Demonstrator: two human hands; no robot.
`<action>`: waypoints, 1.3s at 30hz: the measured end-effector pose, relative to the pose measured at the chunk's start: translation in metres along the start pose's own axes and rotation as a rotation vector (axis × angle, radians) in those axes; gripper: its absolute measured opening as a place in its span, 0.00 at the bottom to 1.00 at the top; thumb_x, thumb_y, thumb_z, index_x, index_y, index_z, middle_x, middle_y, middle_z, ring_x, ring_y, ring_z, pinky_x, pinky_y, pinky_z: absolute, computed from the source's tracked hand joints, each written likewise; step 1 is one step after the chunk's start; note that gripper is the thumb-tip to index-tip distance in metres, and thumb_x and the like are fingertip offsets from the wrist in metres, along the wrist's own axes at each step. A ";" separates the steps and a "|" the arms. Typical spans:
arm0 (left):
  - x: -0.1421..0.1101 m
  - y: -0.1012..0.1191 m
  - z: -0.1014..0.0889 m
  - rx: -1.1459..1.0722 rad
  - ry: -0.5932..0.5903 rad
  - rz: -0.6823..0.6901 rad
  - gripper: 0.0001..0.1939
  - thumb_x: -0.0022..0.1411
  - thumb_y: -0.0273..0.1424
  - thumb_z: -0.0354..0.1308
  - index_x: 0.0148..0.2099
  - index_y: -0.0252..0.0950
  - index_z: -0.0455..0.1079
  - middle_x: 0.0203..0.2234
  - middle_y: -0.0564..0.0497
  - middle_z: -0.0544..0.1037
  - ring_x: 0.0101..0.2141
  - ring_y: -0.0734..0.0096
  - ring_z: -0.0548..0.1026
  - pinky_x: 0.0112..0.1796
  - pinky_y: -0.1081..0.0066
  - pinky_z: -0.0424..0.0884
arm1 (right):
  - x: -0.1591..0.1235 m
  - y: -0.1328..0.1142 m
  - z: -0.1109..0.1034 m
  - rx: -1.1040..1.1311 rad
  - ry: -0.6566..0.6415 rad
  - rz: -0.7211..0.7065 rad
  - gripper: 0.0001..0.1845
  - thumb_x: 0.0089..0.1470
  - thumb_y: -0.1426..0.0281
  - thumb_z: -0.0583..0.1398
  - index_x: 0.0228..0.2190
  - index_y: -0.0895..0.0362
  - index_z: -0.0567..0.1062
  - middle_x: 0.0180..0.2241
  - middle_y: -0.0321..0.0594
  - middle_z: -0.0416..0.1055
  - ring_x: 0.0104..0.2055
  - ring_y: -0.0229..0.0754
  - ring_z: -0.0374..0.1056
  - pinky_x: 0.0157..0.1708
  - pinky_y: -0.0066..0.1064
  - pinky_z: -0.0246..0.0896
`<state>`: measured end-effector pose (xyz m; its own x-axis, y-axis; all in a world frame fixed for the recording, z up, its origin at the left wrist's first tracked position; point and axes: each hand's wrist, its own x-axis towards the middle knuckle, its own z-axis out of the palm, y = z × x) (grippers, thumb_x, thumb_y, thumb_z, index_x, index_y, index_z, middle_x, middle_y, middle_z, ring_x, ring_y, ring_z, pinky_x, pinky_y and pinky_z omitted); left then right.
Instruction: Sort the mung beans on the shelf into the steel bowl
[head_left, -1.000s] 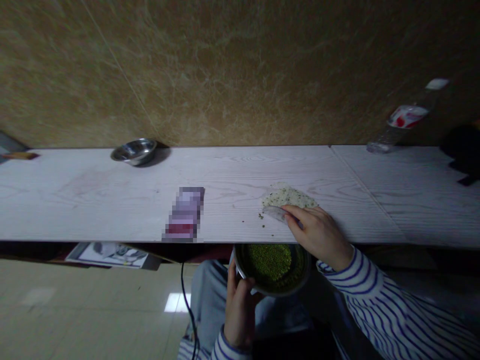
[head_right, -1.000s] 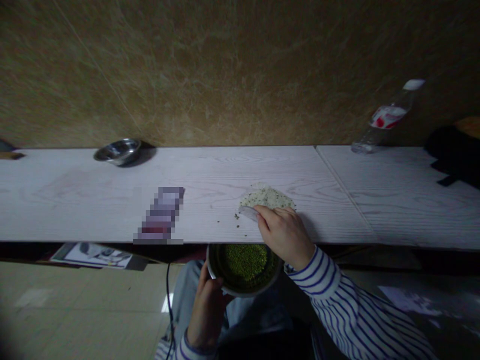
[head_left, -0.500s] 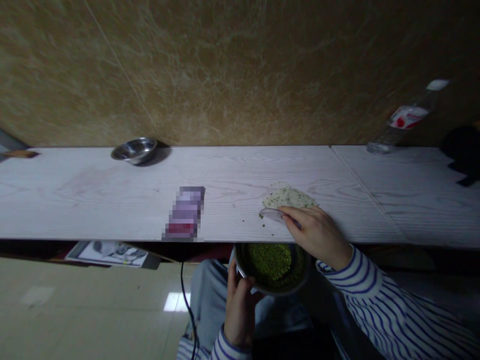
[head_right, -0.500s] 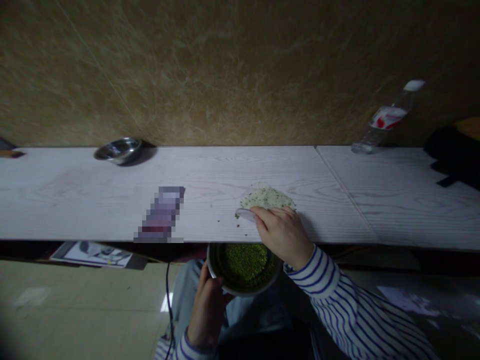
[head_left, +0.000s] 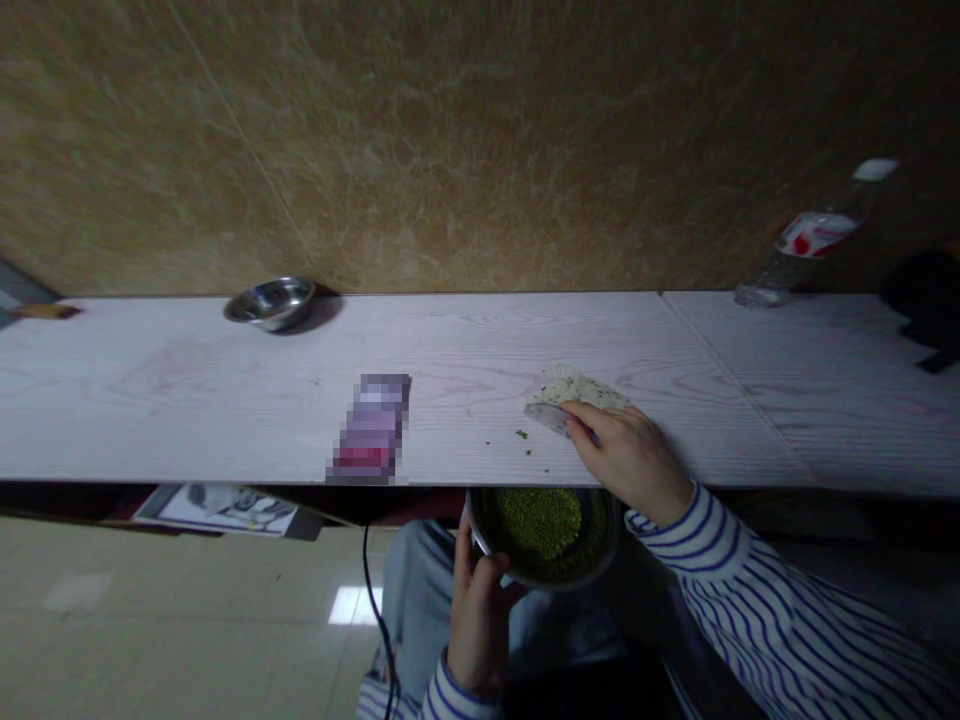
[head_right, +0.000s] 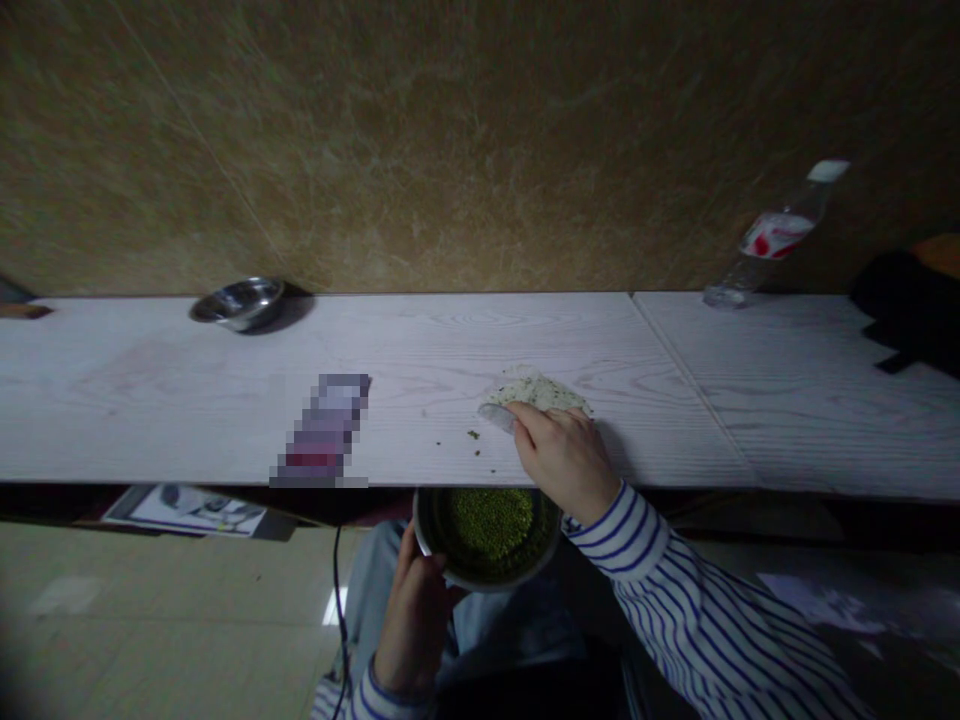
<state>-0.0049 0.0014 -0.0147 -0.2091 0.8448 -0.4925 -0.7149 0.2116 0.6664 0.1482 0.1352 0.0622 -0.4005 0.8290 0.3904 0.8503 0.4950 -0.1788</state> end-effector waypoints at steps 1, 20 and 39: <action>0.000 0.000 -0.001 0.000 -0.007 0.004 0.34 0.55 0.29 0.53 0.63 0.51 0.53 0.59 0.48 0.62 0.51 0.57 0.66 0.39 0.63 0.71 | 0.000 0.001 -0.001 0.002 0.005 0.006 0.14 0.58 0.71 0.53 0.43 0.56 0.75 0.34 0.42 0.78 0.33 0.44 0.73 0.39 0.38 0.64; -0.004 0.011 -0.003 0.002 0.019 0.002 0.35 0.52 0.30 0.56 0.63 0.50 0.54 0.58 0.48 0.64 0.51 0.55 0.67 0.38 0.64 0.72 | -0.007 -0.016 -0.006 0.101 -0.055 -0.145 0.13 0.59 0.70 0.53 0.43 0.54 0.74 0.34 0.40 0.78 0.36 0.42 0.72 0.39 0.36 0.59; -0.001 0.010 -0.008 -0.008 0.027 0.053 0.33 0.54 0.29 0.55 0.62 0.49 0.56 0.57 0.46 0.64 0.50 0.54 0.67 0.41 0.59 0.72 | 0.001 -0.028 -0.011 0.176 -0.183 -0.349 0.14 0.57 0.78 0.53 0.42 0.54 0.73 0.38 0.37 0.77 0.41 0.40 0.72 0.41 0.36 0.56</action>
<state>-0.0172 -0.0015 -0.0114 -0.2651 0.8410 -0.4716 -0.7076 0.1626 0.6877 0.1273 0.1195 0.0777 -0.7212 0.6289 0.2905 0.5885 0.7774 -0.2221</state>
